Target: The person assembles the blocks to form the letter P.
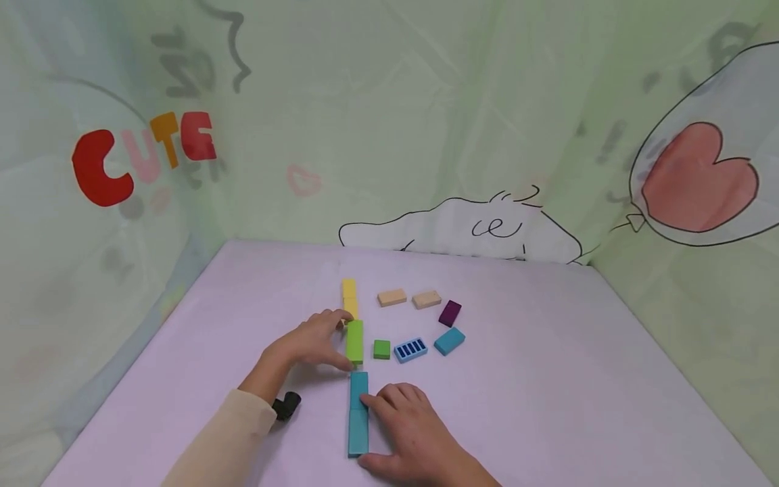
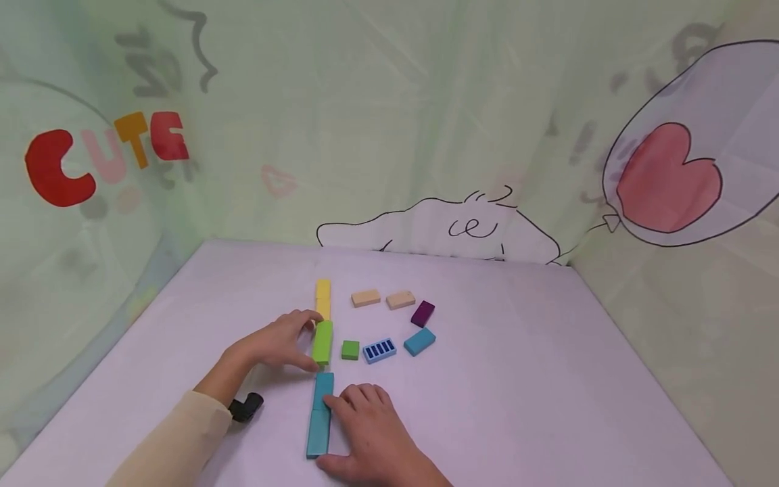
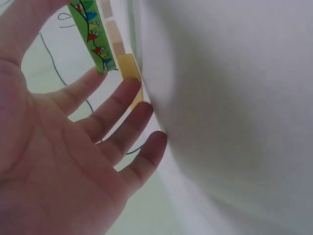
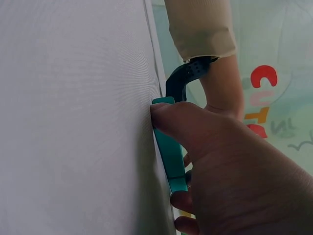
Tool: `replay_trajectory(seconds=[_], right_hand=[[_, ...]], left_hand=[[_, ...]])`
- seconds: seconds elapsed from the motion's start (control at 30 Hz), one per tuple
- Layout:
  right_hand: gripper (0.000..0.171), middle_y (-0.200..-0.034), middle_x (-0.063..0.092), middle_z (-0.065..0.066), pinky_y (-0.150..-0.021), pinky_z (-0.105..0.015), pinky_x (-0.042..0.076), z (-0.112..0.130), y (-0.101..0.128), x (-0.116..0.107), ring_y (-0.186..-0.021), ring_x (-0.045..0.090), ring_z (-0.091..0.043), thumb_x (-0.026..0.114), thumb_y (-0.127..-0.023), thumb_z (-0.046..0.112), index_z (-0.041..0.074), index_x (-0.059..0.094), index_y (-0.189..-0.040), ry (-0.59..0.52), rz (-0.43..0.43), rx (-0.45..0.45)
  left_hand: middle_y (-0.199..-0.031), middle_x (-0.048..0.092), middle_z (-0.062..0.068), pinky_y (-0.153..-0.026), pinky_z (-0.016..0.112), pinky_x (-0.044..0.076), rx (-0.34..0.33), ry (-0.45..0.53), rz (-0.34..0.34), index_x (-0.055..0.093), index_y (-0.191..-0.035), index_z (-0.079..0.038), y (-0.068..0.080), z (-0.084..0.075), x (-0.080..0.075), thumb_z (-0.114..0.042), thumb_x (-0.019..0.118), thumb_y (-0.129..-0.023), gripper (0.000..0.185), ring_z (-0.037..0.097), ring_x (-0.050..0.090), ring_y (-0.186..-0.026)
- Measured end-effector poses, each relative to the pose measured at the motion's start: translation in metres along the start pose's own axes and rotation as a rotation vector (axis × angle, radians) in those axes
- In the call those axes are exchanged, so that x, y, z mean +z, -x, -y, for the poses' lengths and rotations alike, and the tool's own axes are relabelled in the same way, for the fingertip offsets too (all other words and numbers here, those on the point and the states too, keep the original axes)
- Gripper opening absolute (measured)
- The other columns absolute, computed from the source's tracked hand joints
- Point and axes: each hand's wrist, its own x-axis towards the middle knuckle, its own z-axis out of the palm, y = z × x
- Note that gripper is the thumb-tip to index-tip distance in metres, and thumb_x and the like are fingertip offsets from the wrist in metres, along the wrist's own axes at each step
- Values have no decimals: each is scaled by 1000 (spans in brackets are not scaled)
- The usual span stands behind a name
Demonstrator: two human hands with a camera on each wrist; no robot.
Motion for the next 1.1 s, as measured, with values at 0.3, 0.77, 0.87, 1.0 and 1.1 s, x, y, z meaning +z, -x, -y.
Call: replay_trajectory(seconds=[0.3, 0.77, 0.87, 1.0, 1.1], right_hand=[[82, -130, 57, 8, -114, -52, 44, 0, 0, 0, -123, 47, -16, 65, -84, 77, 29, 53, -150, -2, 7, 16], [81, -128, 57, 8, -114, -53, 43, -3, -1, 2, -122, 48, -17, 65, -84, 76, 28, 55, -148, -9, -29, -18], [81, -128, 57, 8, -114, -53, 43, -2, -1, 1, -122, 48, -17, 64, -85, 77, 28, 54, -149, -11, -28, -20], [81, -128, 57, 8, -114, -53, 42, -2, 0, 1, -123, 48, -18, 64, -85, 77, 28, 55, -148, -13, -31, -18], [81, -128, 57, 8, -115, -53, 42, -2, 0, 0, -123, 48, -18, 64, -85, 77, 28, 55, -148, -15, -27, -14]], left_hand=[[-131, 60, 3, -106, 50, 49, 26, -5, 13, 51, -145, -21, 6, -6, 5, -43, 92, -73, 86, 24, 53, -122], [-142, 56, 3, -112, 51, 46, 52, 34, -18, 49, -146, -26, 4, -1, 9, -47, 92, -73, 87, 24, 51, -130], [-142, 57, 4, -112, 51, 45, 52, 35, -27, 49, -146, -26, 4, -1, 9, -45, 93, -73, 88, 24, 52, -131], [-142, 58, 5, -112, 51, 46, 50, 33, -30, 49, -146, -25, 4, 0, 8, -42, 94, -73, 87, 25, 53, -130], [-142, 58, 5, -111, 52, 46, 45, 37, -27, 50, -145, -25, 4, 0, 9, -41, 94, -73, 87, 26, 53, -130]])
